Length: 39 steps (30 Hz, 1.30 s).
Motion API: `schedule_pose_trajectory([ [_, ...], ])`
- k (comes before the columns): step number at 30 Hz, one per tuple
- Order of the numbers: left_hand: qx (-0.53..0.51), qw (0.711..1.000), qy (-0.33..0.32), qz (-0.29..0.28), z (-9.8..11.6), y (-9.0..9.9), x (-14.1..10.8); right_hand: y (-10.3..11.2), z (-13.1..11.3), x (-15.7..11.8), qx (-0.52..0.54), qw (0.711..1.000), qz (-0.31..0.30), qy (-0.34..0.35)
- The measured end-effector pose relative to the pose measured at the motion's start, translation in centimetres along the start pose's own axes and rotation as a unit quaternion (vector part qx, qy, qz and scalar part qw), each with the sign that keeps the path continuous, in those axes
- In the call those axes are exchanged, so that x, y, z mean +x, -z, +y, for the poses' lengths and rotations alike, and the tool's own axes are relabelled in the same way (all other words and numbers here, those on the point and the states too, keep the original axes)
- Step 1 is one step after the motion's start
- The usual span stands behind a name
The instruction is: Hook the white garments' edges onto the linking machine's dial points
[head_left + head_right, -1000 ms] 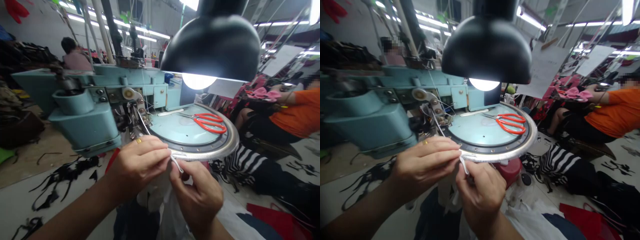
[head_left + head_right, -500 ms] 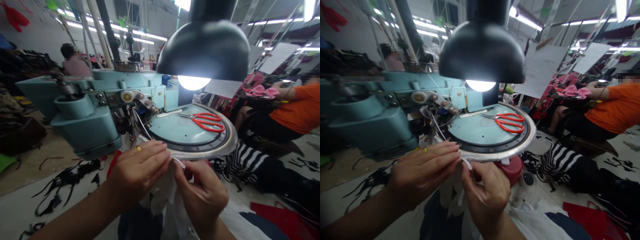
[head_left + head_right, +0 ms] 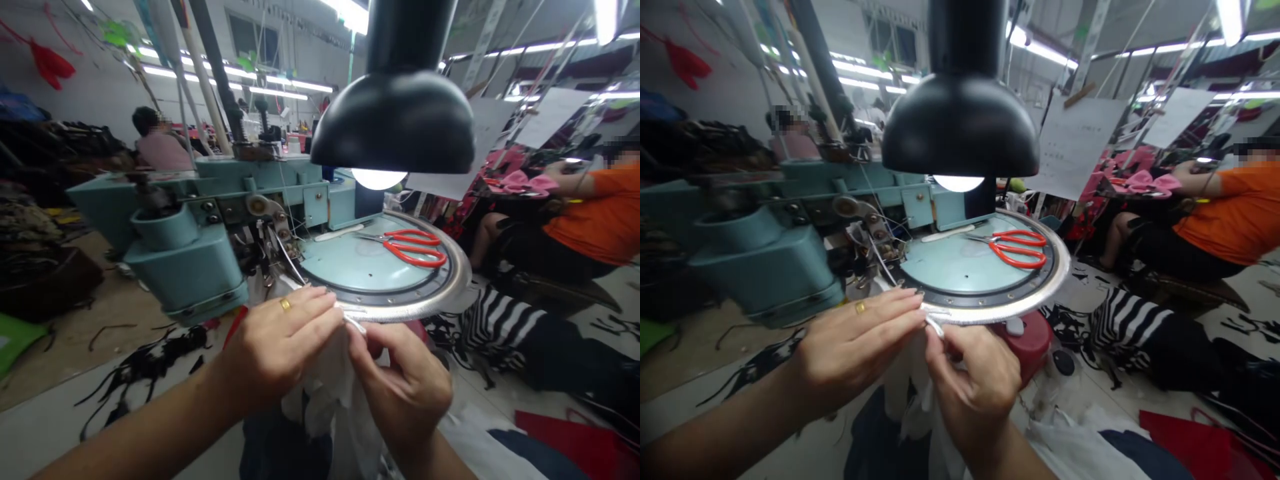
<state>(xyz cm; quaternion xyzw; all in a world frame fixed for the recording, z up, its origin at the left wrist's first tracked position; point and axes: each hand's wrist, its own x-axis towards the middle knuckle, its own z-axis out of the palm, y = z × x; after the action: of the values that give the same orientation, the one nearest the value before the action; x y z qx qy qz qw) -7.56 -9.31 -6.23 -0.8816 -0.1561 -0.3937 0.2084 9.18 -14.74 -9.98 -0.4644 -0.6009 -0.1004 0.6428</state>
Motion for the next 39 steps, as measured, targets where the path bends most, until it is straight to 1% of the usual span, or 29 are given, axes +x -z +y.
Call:
schedule_pose_trajectory([
  [5,0.037,0.999,-0.004,0.01,0.5,0.1,0.6,-0.1,0.1,-0.1,0.003,1.0,0.015,0.003],
  [9,-0.003,1.0,0.019,0.006,0.7,0.1,1.0,-0.2,0.2,-0.2,0.005,1.0,0.02,0.009],
  [13,0.016,0.999,0.017,0.025,0.7,-0.2,1.2,-0.2,0.3,-0.2,0.021,1.0,0.019,0.002],
  [15,-0.01,0.999,0.023,0.021,0.6,-0.3,1.3,-0.1,0.3,-0.2,0.028,0.999,0.015,0.014],
  [18,-0.032,0.999,0.033,0.027,0.5,-0.4,1.3,-0.2,0.4,-0.4,0.024,0.999,0.032,0.025],
  [21,-0.018,0.998,0.037,0.041,0.5,-0.5,1.3,-0.5,0.6,-0.5,0.02,0.999,0.048,0.008],
  [25,-0.068,0.995,0.061,0.033,0.5,-0.6,1.4,-0.9,0.7,-0.7,0.043,0.998,0.047,-0.018],
  [28,-0.067,0.994,0.075,0.044,0.4,-0.7,1.3,-1.1,0.7,-0.8,0.064,0.996,0.05,-0.046],
  [30,-0.066,0.995,0.069,0.041,0.3,-0.7,1.2,-1.2,0.6,-0.8,0.071,0.994,0.052,-0.064],
  [32,-0.059,0.997,0.041,0.034,0.2,-0.7,1.0,-1.3,0.6,-0.8,0.081,0.993,0.047,-0.077],
  [35,-0.014,1.0,-0.003,0.027,0.0,-0.6,0.9,-1.3,0.4,-0.8,0.094,0.99,0.039,-0.097],
  [37,0.006,1.0,-0.009,0.022,-0.1,-0.5,0.9,-1.2,0.3,-0.8,0.097,0.989,0.036,-0.104],
  [39,-0.004,1.0,-0.014,0.01,-0.1,-0.3,1.0,-1.1,0.3,-0.9,0.1,0.988,0.032,-0.11],
])
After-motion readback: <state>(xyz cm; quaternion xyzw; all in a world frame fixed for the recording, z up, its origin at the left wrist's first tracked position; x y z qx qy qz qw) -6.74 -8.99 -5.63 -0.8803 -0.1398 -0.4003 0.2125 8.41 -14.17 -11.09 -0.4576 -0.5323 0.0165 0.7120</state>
